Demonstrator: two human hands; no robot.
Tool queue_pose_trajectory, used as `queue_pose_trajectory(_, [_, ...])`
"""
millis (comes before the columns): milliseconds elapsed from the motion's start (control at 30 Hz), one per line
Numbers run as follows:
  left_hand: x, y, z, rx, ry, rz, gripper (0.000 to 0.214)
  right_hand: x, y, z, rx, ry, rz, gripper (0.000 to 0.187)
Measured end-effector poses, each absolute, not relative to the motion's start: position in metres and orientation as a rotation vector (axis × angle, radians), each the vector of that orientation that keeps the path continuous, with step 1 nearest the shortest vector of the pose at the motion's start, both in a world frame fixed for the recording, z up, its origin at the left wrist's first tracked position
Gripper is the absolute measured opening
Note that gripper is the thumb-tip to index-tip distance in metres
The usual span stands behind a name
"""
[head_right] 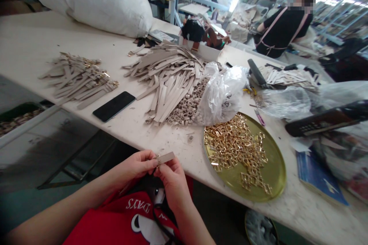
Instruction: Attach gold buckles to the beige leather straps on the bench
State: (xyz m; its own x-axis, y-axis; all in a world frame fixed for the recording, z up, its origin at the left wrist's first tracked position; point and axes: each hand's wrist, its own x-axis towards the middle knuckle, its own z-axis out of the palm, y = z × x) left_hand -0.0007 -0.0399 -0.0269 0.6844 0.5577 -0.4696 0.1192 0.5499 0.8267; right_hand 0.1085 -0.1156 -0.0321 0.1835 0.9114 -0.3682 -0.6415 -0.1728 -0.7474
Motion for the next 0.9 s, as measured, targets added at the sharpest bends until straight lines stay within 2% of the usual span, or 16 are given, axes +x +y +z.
queue_pose_trajectory(100, [-0.001, -0.041, -0.02, 1.073, 0.874, 0.298, 0.028, 0.108, -0.121, -0.037, -1.22, -0.528, 1.229, 0.011])
queue_pose_trajectory(233, [-0.002, -0.044, -0.018, 1.442, 1.014, 0.356, 0.021, 0.115, -0.126, -0.041, -1.516, -1.029, 0.72, 0.005])
queue_pose_trajectory(300, [-0.005, -0.045, -0.019, 1.541, 1.004, 0.358, 0.023, 0.119, -0.126, -0.04, -1.576, -1.158, 0.63, 0.008])
queue_pose_trajectory(467, [-0.007, -0.04, -0.022, 1.532, 0.932, 0.273, 0.037, 0.124, -0.123, -0.034, -1.584, -1.041, 0.953, 0.011])
queue_pose_trajectory(633, [0.004, -0.03, -0.023, 1.418, 0.836, 0.242, 0.034, 0.146, -0.115, -0.025, -1.471, -1.154, 1.182, 0.014])
queue_pose_trajectory(700, [0.01, -0.027, -0.021, 1.453, 0.801, 0.213, 0.032, 0.167, -0.106, -0.025, -1.559, -1.252, 1.049, 0.017])
queue_pose_trajectory(800, [0.018, -0.022, -0.021, 1.489, 0.877, 0.226, 0.031, 0.201, -0.086, -0.029, -1.835, -1.45, 0.584, 0.017])
queue_pose_trajectory(900, [0.025, -0.018, -0.027, 1.445, 0.94, 0.269, 0.03, 0.222, -0.066, -0.035, -2.038, -1.712, 0.397, 0.021])
